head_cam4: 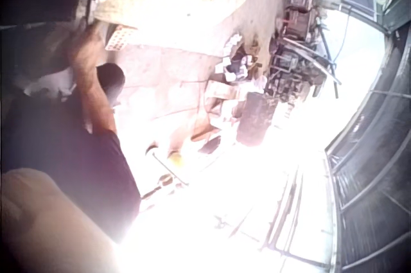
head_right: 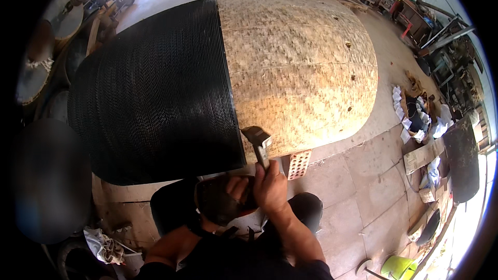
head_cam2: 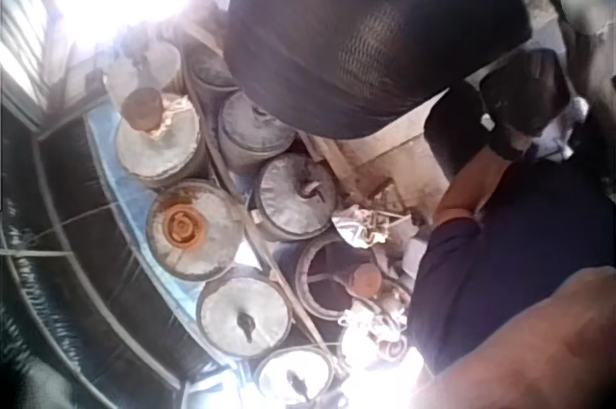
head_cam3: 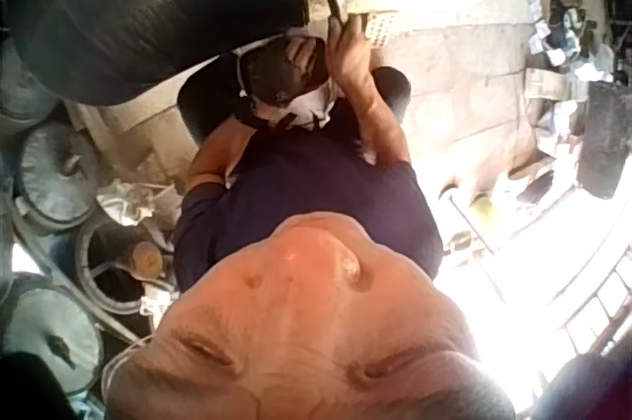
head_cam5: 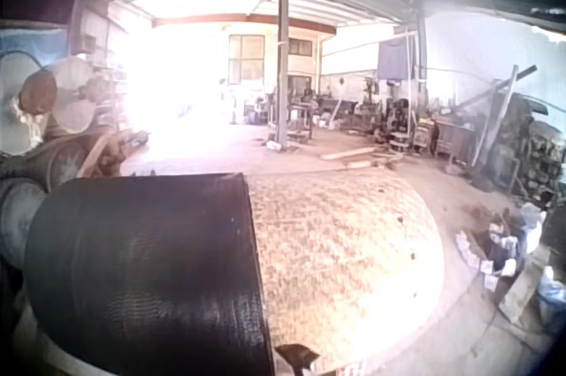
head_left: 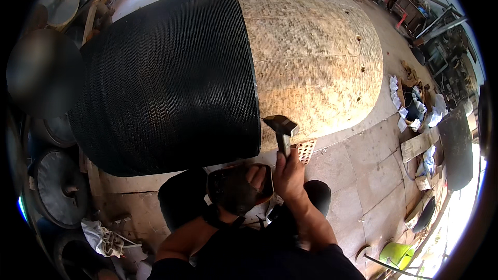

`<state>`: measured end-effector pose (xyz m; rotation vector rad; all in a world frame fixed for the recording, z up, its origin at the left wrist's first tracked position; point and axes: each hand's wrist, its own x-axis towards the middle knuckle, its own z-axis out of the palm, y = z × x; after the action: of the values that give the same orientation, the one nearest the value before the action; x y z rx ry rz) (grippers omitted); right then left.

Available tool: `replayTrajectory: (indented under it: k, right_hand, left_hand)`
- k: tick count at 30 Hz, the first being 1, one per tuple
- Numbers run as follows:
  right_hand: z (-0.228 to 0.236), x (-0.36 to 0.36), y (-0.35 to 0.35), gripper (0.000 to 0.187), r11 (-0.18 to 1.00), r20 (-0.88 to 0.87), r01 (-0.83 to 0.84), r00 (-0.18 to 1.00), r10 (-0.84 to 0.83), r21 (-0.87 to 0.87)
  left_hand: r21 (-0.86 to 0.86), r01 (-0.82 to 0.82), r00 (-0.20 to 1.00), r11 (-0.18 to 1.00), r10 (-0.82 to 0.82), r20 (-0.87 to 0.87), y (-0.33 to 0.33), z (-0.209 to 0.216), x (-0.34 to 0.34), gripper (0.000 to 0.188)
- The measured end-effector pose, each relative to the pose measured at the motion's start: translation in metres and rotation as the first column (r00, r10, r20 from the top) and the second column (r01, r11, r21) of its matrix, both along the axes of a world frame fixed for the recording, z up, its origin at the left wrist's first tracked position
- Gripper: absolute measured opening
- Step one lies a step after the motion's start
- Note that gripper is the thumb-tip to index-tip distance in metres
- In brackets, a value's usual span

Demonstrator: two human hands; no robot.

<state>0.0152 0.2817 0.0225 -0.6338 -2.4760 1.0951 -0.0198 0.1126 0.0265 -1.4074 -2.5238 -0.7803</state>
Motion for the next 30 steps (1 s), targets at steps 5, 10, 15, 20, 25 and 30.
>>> replayTrajectory:
  k: [5,10,15,20,25,30]
  right_hand:
    - [-0.003,0.021,-0.003,0.014,0.992,-0.347,-0.045,0.938,0.001,-0.117]
    - [0.001,-0.008,-0.008,0.017,0.998,0.005,0.057,0.998,-0.057,-0.035]
    - [0.020,0.023,-0.011,0.021,0.991,-0.321,-0.030,0.947,-0.015,-0.133]
    - [-0.008,0.005,0.000,0.017,0.990,-0.214,-0.030,0.975,0.059,0.137]
    - [0.018,0.021,-0.016,0.013,0.977,-0.137,-0.025,0.991,-0.004,-0.214]
    - [0.005,0.007,-0.006,0.023,0.953,-0.374,0.020,0.922,0.100,0.304]
  left_hand:
    - [-0.131,0.077,0.986,0.988,-0.056,0.157,-0.003,-0.044,0.026,0.027]
    - [-0.188,0.132,0.982,0.973,-0.102,0.160,-0.003,-0.053,0.024,0.018]
    - [-0.332,0.131,0.986,0.934,-0.088,0.143,0.007,-0.044,0.016,0.017]
    - [-0.081,0.076,0.991,0.994,-0.065,0.121,0.006,-0.073,0.026,0.013]
    - [-0.170,0.100,0.964,0.980,-0.053,0.259,0.007,-0.071,0.024,0.022]
    - [-0.081,0.029,0.943,0.996,0.000,0.333,0.002,-0.063,0.023,0.026]
